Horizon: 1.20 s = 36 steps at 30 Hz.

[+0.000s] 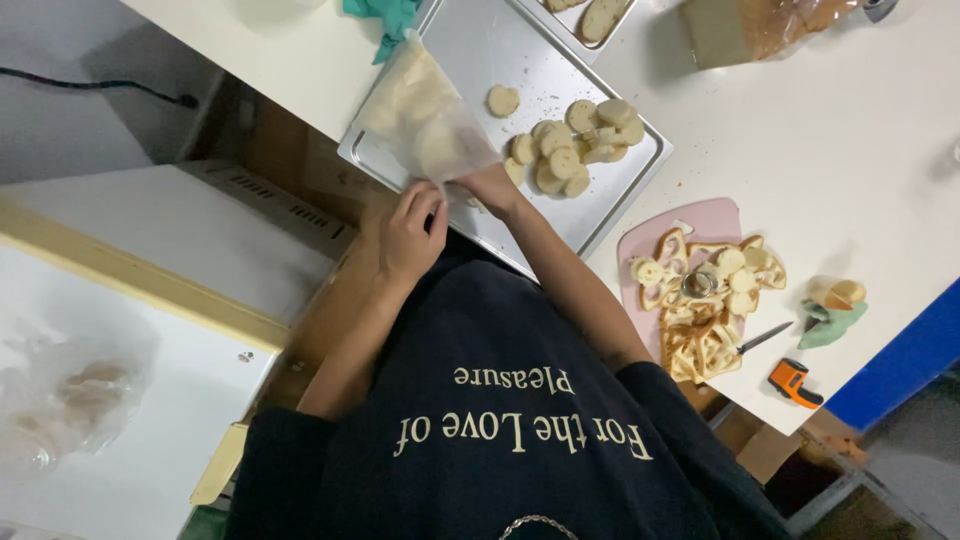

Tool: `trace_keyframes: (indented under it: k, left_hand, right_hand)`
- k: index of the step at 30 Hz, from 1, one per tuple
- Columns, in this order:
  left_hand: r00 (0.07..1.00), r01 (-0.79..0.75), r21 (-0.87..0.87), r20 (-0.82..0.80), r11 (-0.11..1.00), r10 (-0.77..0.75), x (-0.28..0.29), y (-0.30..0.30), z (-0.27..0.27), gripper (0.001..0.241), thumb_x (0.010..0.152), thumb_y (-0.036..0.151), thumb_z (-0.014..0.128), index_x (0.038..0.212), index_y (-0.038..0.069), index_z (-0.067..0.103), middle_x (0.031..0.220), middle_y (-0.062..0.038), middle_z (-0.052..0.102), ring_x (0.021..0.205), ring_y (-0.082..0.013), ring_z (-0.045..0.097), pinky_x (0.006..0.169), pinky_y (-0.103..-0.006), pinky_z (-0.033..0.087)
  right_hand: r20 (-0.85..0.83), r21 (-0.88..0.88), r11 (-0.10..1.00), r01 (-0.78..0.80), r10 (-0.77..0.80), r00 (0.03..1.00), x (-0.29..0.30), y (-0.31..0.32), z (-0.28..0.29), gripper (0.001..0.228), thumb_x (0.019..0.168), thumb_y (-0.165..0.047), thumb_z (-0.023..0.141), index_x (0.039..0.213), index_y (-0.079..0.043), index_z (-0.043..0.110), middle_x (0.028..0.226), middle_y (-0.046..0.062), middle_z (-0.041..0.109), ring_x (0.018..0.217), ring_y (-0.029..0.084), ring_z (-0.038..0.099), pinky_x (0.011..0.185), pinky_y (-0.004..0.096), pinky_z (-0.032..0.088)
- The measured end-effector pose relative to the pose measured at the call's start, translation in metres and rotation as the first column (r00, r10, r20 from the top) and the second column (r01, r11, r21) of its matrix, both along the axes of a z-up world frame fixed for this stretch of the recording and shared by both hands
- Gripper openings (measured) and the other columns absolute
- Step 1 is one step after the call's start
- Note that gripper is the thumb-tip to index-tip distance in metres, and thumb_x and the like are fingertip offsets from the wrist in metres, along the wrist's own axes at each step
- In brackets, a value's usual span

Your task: Packing sliced bread into a plastic bag and sealing it with tape.

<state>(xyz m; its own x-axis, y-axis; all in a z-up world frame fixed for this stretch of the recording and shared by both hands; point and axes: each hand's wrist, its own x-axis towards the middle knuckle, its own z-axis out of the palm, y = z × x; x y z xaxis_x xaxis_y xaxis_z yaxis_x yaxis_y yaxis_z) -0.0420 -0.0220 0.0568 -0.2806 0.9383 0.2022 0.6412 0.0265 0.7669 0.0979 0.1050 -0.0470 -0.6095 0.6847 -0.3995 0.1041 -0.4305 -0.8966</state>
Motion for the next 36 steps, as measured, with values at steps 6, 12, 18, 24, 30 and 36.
trace_keyframes:
  k: [6, 12, 18, 24, 30, 36]
  left_hand:
    - [0.999, 0.015, 0.025, 0.034, 1.0, -0.015, 0.002, -0.001, 0.005, 0.01, 0.094, 0.009, 0.071, 0.102, 0.006, 0.066, 0.12, -0.009, 0.067, 0.106, -0.0327, 0.068, 0.088, -0.0401, 0.056]
    - [0.992, 0.122, 0.032, -0.024, 0.992, -0.121, 0.006, -0.003, 0.003, 0.008, 0.091, 0.01, 0.072, 0.096, 0.006, 0.068, 0.102, -0.01, 0.068, 0.097, -0.0322, 0.067, 0.084, -0.0416, 0.056]
    - [0.982, 0.186, -0.03, 0.041, 0.982, -0.184, 0.018, -0.005, -0.002, 0.006, 0.091, 0.011, 0.072, 0.091, 0.006, 0.068, 0.092, -0.01, 0.071, 0.09, -0.0306, 0.07, 0.079, -0.0397, 0.056]
    - [0.982, 0.185, -0.034, 0.03, 0.982, -0.184, 0.02, -0.003, -0.007, 0.005, 0.089, 0.011, 0.072, 0.09, 0.007, 0.068, 0.091, -0.009, 0.071, 0.087, -0.0294, 0.07, 0.077, -0.0388, 0.056]
    - [0.986, 0.164, -0.069, 0.023, 0.984, -0.162, 0.023, -0.004, -0.01, 0.005, 0.089, 0.011, 0.072, 0.089, 0.007, 0.068, 0.088, -0.008, 0.07, 0.085, -0.0294, 0.069, 0.074, -0.0394, 0.056]
    - [0.987, 0.161, -0.094, 0.04, 0.982, -0.158, 0.022, -0.006, -0.016, 0.006, 0.09, 0.012, 0.072, 0.089, 0.008, 0.068, 0.087, -0.009, 0.071, 0.084, -0.0298, 0.07, 0.074, -0.0398, 0.056]
  right_hand:
    - [0.075, 0.167, 0.959, -0.229, 0.22, 0.973, -0.001, 0.006, -0.011, 0.078, 0.084, -0.02, 0.082, 0.15, 0.001, 0.047, 0.149, 0.015, 0.055, 0.137, 0.025, 0.053, 0.115, 0.037, 0.042]
    - [0.44, 0.656, 0.628, -0.418, 0.131, 0.888, -0.019, 0.004, -0.044, 0.067, 0.091, -0.033, 0.079, 0.143, 0.001, 0.053, 0.134, 0.021, 0.06, 0.122, 0.036, 0.059, 0.104, 0.045, 0.045]
    - [0.596, 0.734, 0.506, -0.453, -0.16, 0.787, -0.049, -0.002, 0.007, 0.047, 0.088, -0.039, 0.076, 0.119, -0.005, 0.063, 0.109, 0.016, 0.067, 0.1, 0.034, 0.062, 0.086, 0.042, 0.051]
    - [0.314, 0.809, 0.57, -0.147, -0.207, 0.926, -0.043, -0.018, -0.126, 0.043, 0.096, -0.029, 0.07, 0.123, 0.001, 0.053, 0.106, 0.01, 0.06, 0.091, 0.024, 0.06, 0.08, 0.036, 0.05]
    - [0.398, 0.868, 0.439, -0.234, -0.329, 0.856, -0.061, -0.014, -0.043, 0.054, 0.087, -0.037, 0.078, 0.117, 0.001, 0.054, 0.09, 0.01, 0.058, 0.076, 0.025, 0.057, 0.067, 0.036, 0.048]
    - [0.456, 0.883, 0.298, -0.364, -0.358, 0.815, -0.052, -0.014, -0.088, 0.052, 0.087, -0.032, 0.074, 0.125, -0.002, 0.054, 0.107, 0.013, 0.061, 0.094, 0.029, 0.061, 0.081, 0.039, 0.051]
